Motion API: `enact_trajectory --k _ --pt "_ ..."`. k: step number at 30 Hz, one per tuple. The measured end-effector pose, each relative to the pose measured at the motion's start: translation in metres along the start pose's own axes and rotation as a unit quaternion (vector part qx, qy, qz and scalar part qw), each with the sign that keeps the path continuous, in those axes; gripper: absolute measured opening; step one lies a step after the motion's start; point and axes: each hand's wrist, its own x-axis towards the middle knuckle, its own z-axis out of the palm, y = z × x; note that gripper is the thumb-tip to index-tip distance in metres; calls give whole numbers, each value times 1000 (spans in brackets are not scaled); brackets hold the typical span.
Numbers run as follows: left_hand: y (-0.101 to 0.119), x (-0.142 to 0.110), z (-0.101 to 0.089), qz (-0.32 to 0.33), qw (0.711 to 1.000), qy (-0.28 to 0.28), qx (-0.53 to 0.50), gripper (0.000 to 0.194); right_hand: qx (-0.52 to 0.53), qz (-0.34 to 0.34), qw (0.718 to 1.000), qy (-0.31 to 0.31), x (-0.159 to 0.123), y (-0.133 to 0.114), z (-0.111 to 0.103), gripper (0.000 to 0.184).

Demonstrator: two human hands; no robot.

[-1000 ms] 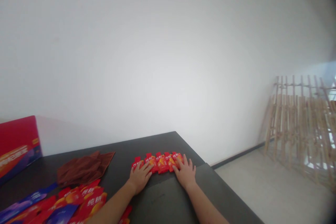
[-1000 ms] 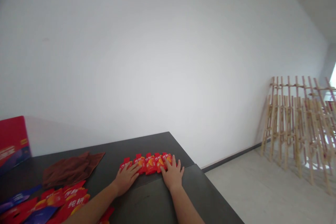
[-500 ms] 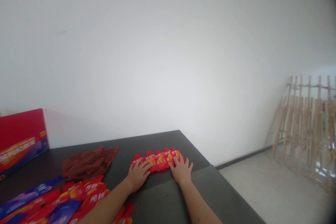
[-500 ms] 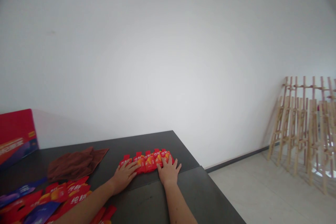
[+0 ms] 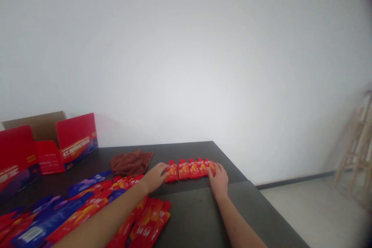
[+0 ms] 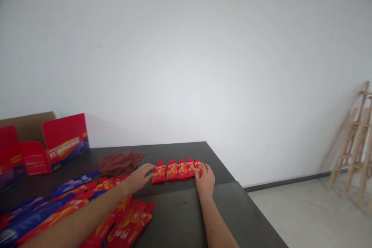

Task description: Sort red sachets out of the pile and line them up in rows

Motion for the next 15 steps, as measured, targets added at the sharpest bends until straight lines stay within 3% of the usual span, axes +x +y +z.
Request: enact_trajectory --k 3,8,11,15 --pt "0 -50 -10 -20 999 -34 4 47 51 -25 998 -37 -19 -21 -5 43" --pt "27 -121 2 -60 994 -95 6 76 142 -128 960 -203 -82 -74 -2 30" --pt "44 -139 10 -43 992 -120 -10 76 173 -209 920 -281 -121 -94 -9 40" --pt "54 -149 14 7 993 -115 -36 72 174 -274 885 -333 -154 -93 -34 57"
